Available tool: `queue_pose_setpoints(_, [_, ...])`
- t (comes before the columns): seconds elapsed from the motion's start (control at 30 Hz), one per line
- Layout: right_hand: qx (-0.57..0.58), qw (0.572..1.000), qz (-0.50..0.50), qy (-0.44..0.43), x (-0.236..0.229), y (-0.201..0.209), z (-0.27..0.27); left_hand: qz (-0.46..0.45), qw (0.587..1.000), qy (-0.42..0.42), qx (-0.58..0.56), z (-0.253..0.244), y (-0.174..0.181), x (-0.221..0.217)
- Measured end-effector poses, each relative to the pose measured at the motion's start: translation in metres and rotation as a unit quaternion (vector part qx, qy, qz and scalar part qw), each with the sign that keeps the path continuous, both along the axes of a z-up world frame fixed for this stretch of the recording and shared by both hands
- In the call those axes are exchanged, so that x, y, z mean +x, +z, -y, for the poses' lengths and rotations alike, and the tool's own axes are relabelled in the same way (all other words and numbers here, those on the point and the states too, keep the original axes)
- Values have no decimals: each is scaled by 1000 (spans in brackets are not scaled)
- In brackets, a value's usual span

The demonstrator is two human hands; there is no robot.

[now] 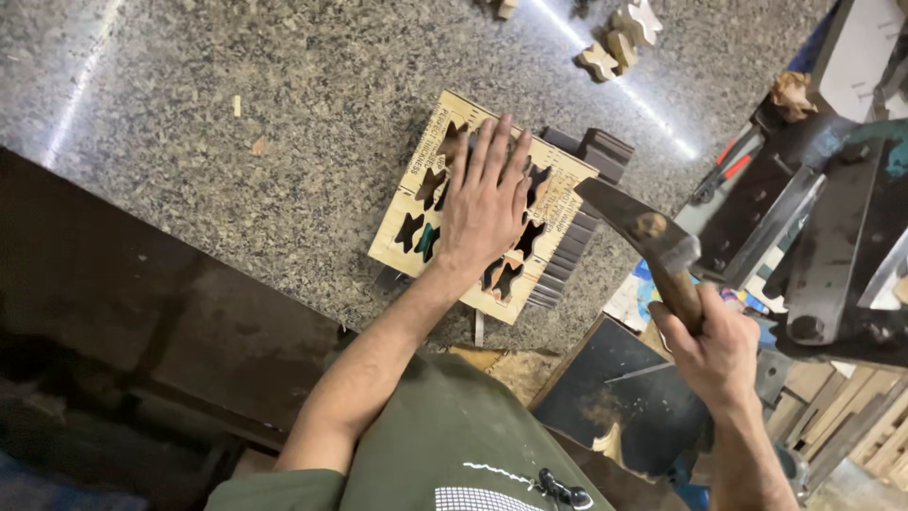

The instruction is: The person assembles a wooden puzzle by placing small wooden pieces into a grid-shaped board. They use a hammer to tap pieces into place and pliers to remove or adjust them. The person repeatedly checks fit and alignment throughout the process.

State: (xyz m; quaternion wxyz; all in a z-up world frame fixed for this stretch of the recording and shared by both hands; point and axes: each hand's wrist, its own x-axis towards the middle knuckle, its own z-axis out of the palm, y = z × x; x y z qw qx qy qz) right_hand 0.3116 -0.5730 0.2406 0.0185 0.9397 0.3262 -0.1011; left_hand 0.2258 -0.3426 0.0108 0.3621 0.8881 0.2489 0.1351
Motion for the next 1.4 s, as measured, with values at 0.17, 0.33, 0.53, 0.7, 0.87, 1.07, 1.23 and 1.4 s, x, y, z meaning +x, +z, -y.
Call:
queue_pose_setpoints(0.17, [-35, 997, -53, 47, 20, -11, -20, -11, 1000, -3, -6, 4, -3, -2])
queue_pose_setpoints(0.33, [-86, 995, -47, 16, 18, 18, -33, 15, 1000, 7, -13, 4, 0, -1])
queue_pose_setpoints(0.53, [64, 991, -45, 109, 2, 23, -41, 24, 1000, 12, -14, 5, -5, 0])
queue_pose_setpoints(0.7, [-133, 990, -38, 14, 22, 8, -39, 40, 999, 13, -19, 7, 5, 5])
queue_pose_setpoints(0.87, [63, 996, -54, 33, 9, 21, -25, 28, 999, 11, -30, 4, 4, -5])
queue_pose_setpoints(1.07, [-121, 989, -28, 74, 9, 10, -49, -120, 985, -54, 116, -6, 12, 1])
queue_pose_setpoints(1.23, [83, 996, -43, 2, 0, 20, -46, 43, 998, 27, -30, -3, 8, -8])
queue_pose_setpoints(1.4, [-124, 992, -9, 34, 0, -1, -48, 14, 1000, 1, -13, -4, 9, -12])
